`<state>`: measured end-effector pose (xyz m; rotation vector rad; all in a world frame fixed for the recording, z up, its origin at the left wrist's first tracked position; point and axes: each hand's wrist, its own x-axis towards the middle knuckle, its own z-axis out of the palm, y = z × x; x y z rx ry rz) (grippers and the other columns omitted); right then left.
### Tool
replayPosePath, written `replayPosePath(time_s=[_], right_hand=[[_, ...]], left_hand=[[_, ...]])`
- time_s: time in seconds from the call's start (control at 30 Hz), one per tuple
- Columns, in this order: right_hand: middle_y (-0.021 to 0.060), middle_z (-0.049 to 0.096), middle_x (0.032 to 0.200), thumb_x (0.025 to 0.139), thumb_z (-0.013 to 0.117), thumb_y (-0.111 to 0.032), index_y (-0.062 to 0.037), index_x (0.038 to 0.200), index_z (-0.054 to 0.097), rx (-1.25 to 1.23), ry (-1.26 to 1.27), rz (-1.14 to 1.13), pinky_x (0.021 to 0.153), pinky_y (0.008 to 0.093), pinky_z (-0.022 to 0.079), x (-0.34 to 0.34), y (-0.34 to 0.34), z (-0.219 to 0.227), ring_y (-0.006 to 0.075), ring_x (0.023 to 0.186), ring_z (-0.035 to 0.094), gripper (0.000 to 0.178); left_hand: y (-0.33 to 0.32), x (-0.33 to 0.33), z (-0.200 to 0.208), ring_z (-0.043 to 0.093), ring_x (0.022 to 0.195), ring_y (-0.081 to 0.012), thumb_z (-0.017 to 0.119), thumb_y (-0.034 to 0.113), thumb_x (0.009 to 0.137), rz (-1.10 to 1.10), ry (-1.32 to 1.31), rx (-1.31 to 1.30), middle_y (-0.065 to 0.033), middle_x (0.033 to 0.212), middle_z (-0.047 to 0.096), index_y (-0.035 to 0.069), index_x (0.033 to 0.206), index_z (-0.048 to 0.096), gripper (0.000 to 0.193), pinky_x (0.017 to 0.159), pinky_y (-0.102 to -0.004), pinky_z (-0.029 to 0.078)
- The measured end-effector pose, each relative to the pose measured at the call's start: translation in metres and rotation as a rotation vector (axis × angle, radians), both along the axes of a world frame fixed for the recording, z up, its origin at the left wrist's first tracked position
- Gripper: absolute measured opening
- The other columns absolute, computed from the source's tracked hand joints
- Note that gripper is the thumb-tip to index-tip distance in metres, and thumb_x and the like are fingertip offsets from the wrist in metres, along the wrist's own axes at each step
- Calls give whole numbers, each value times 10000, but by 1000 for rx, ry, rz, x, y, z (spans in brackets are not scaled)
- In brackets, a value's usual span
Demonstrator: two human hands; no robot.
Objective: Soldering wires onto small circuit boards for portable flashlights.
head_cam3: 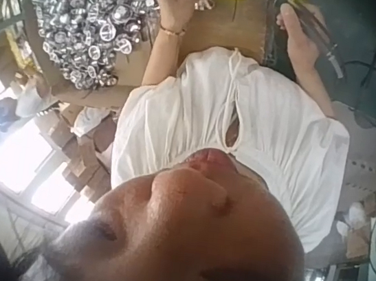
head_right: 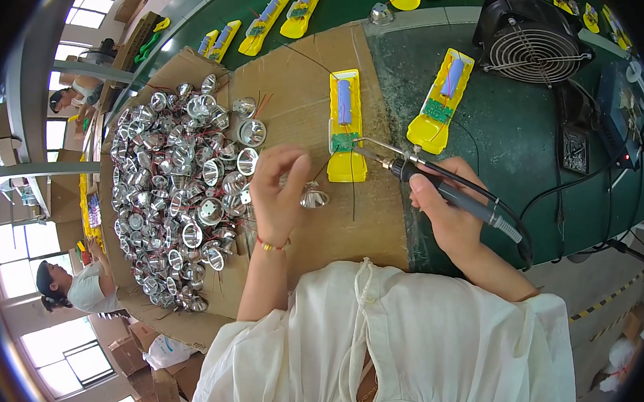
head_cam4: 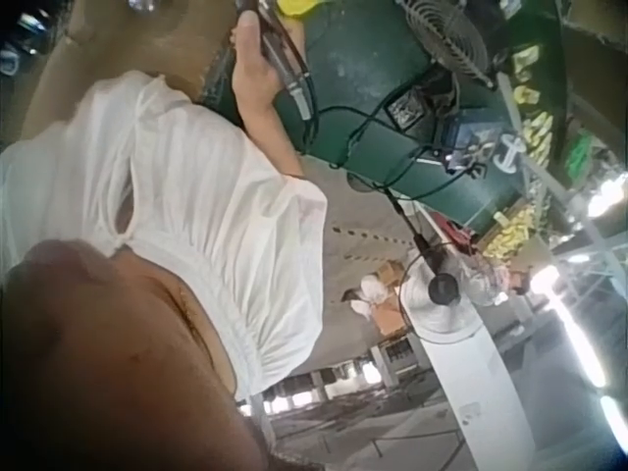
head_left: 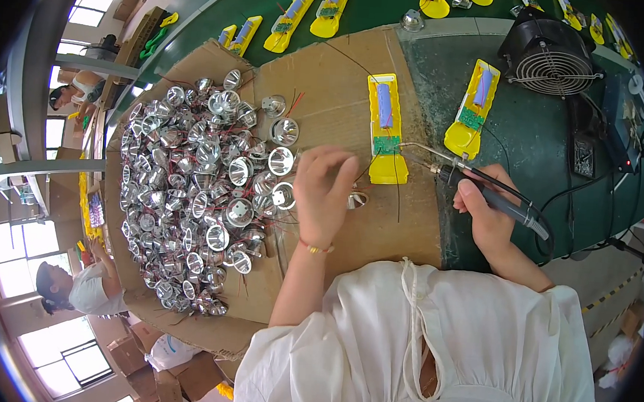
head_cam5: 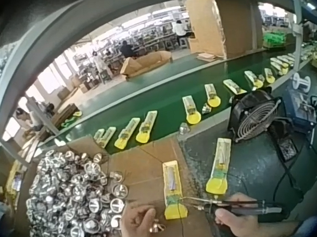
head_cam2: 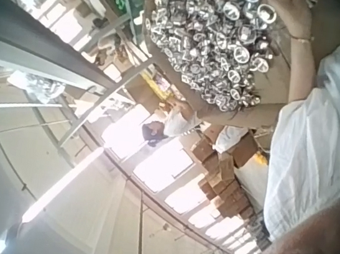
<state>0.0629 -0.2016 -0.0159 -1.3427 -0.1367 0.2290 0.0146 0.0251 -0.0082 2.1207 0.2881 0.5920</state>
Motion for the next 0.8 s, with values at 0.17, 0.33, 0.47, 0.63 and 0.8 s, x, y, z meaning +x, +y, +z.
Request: replayPosePath(time_s=[0.17, 0.33, 0.47, 0.63, 0.8], right_hand=[[65, 587, 695, 799, 646, -69, -4, 869, 537, -28, -2, 11, 527, 221, 485, 1, -1, -1, 85, 586, 559, 145], [64, 588, 694, 795, 652, -77, -2, 863, 540, -27, 7, 11, 529, 221, 487, 0, 0, 0, 86, 586, 565, 151], [63, 592, 683, 789, 656, -80, -1, 860, 547, -51, -11, -13, 528, 218, 484, 0, 0, -3, 82, 578, 569, 152], [47, 599, 669, 784, 655, -70, 1, 852, 558, -112, -37, -8, 528, 206, 462, 2, 3, -7, 80, 574, 570, 138], [35, 598, 661, 778, 658, -60, 4, 842, 565, -123, -53, -14, 525, 198, 440, 2, 7, -8, 69, 574, 558, 130]], left_hand=[[1, -24, -3, 489, 1048, -249, 672, 60, 742, -230, 88, -129, -85, 1045, 553, 67, 906, 693, 166, 896, -332, 399], [-12, -6, -10, 486, 1025, -276, 706, 71, 691, -201, 33, 232, -71, 980, 547, 44, 786, 682, 102, 863, -382, 398], [-17, 7, -7, 522, 924, -261, 700, 64, 701, -183, 0, 264, -77, 905, 554, 15, 734, 652, 76, 778, -362, 425], [-20, 16, -7, 537, 749, -234, 683, 73, 732, -35, 206, -74, -99, 795, 570, 1, 726, 648, 80, 642, -327, 443], [-23, 20, -4, 528, 737, -246, 689, 82, 719, -32, 181, 90, -98, 782, 563, 1, 712, 643, 93, 645, -339, 432]])
